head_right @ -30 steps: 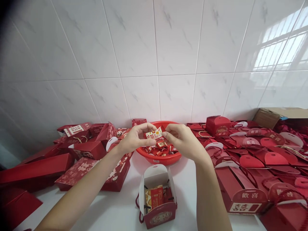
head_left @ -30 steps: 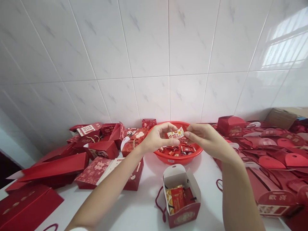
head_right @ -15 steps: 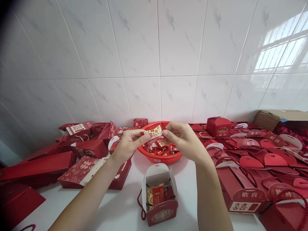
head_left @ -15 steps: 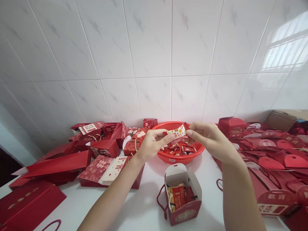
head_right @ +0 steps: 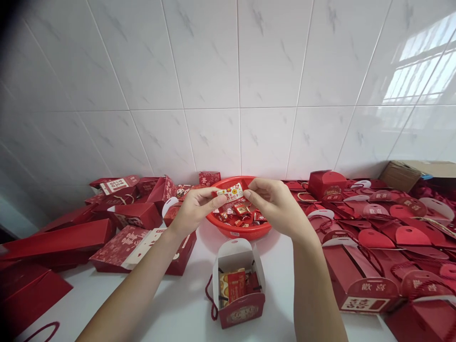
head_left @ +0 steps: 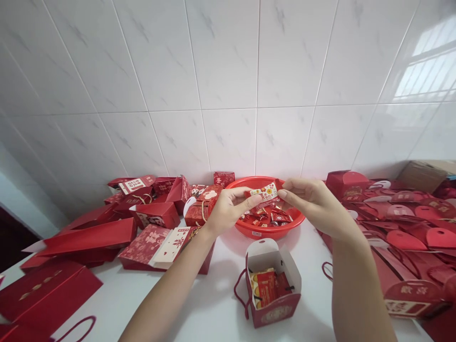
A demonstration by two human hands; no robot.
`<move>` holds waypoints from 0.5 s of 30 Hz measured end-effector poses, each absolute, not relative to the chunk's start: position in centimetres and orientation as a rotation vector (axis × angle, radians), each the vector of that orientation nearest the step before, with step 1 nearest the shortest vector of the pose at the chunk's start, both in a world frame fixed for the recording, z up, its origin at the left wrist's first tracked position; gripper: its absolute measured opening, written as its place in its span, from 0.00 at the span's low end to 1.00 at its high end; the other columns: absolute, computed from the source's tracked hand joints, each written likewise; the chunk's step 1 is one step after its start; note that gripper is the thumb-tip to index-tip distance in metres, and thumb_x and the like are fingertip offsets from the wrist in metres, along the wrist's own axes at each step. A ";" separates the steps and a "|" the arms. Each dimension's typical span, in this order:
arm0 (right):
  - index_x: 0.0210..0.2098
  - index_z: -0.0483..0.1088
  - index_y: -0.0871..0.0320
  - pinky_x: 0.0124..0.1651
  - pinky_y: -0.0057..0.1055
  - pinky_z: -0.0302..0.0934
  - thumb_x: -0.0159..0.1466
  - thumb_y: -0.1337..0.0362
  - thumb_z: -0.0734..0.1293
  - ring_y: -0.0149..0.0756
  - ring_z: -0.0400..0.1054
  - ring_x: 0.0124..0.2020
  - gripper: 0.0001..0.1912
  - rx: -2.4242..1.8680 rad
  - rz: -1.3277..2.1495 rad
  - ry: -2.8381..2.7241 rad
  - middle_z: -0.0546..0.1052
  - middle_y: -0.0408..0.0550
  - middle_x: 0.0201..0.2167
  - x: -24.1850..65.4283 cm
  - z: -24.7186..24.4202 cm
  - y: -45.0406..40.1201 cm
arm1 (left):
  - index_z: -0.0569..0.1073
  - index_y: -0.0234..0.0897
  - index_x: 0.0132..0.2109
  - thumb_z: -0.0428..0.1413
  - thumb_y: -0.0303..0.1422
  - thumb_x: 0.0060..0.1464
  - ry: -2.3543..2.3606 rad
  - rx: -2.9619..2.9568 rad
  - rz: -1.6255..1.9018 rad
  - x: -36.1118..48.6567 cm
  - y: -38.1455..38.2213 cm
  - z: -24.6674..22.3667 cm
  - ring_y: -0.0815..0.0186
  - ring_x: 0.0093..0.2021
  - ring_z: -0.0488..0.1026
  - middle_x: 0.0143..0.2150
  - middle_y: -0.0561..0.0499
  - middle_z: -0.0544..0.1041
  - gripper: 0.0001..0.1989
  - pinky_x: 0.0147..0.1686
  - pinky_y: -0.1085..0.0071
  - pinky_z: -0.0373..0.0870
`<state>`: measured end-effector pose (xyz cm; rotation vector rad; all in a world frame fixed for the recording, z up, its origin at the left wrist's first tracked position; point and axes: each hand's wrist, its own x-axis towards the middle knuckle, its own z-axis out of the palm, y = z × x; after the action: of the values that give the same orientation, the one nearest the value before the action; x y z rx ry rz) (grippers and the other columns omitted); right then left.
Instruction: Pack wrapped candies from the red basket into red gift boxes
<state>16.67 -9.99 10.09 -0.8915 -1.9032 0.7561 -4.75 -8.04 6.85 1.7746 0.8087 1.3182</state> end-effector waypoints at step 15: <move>0.37 0.75 0.58 0.36 0.31 0.66 0.67 0.58 0.66 0.37 0.74 0.35 0.11 -1.196 0.493 -2.077 0.81 0.48 0.35 16.8 10.5 -11.1 | 0.80 0.45 0.49 0.56 0.43 0.62 1.035 2.353 0.491 -7.1 -13.0 6.3 0.57 0.53 0.73 0.53 0.47 0.75 0.14 0.55 0.60 0.69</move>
<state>16.82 -11.14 10.53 -1.1956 -2.0767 0.4933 -7.09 -12.95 6.33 2.3534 1.0348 0.4907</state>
